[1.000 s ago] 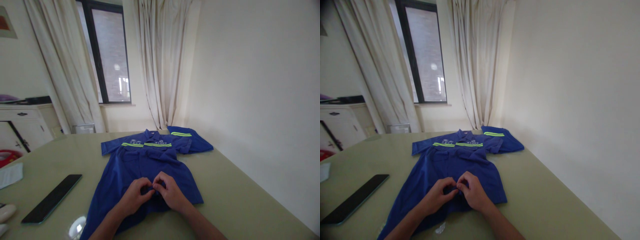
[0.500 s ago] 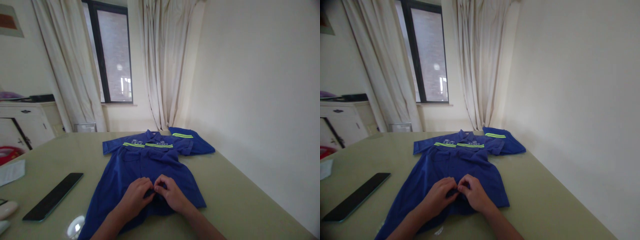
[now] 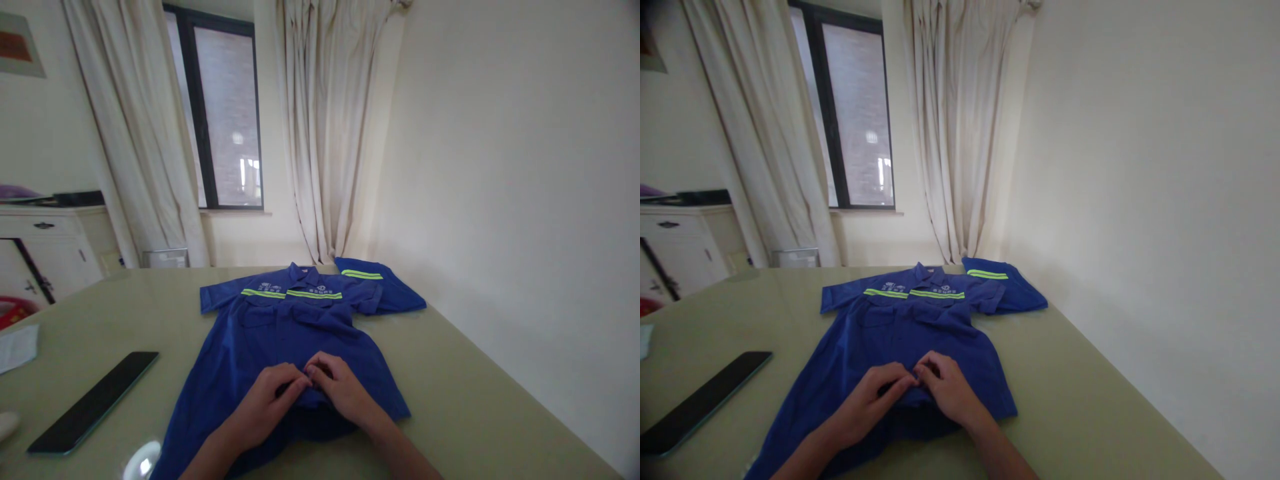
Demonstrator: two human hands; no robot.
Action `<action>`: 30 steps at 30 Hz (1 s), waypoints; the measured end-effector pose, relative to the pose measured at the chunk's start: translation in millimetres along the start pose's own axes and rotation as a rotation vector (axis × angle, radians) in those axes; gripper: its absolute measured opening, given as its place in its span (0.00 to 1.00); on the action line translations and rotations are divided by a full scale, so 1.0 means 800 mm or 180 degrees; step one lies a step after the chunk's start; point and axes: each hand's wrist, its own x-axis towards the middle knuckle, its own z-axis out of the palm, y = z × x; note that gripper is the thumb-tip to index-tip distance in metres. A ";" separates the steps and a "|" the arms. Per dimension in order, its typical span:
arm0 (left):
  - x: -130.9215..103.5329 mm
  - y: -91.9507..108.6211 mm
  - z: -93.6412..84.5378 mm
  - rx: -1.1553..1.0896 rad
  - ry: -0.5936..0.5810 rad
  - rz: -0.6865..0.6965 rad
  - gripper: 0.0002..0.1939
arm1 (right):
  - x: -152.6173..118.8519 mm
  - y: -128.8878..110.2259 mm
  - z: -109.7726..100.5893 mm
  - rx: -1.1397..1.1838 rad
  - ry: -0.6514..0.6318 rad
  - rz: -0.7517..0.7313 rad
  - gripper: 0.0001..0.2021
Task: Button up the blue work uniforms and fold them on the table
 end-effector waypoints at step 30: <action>-0.004 -0.021 -0.002 0.0594 -0.0293 -0.0079 0.18 | -0.015 -0.006 0.030 -0.1383 0.0315 0.0126 0.17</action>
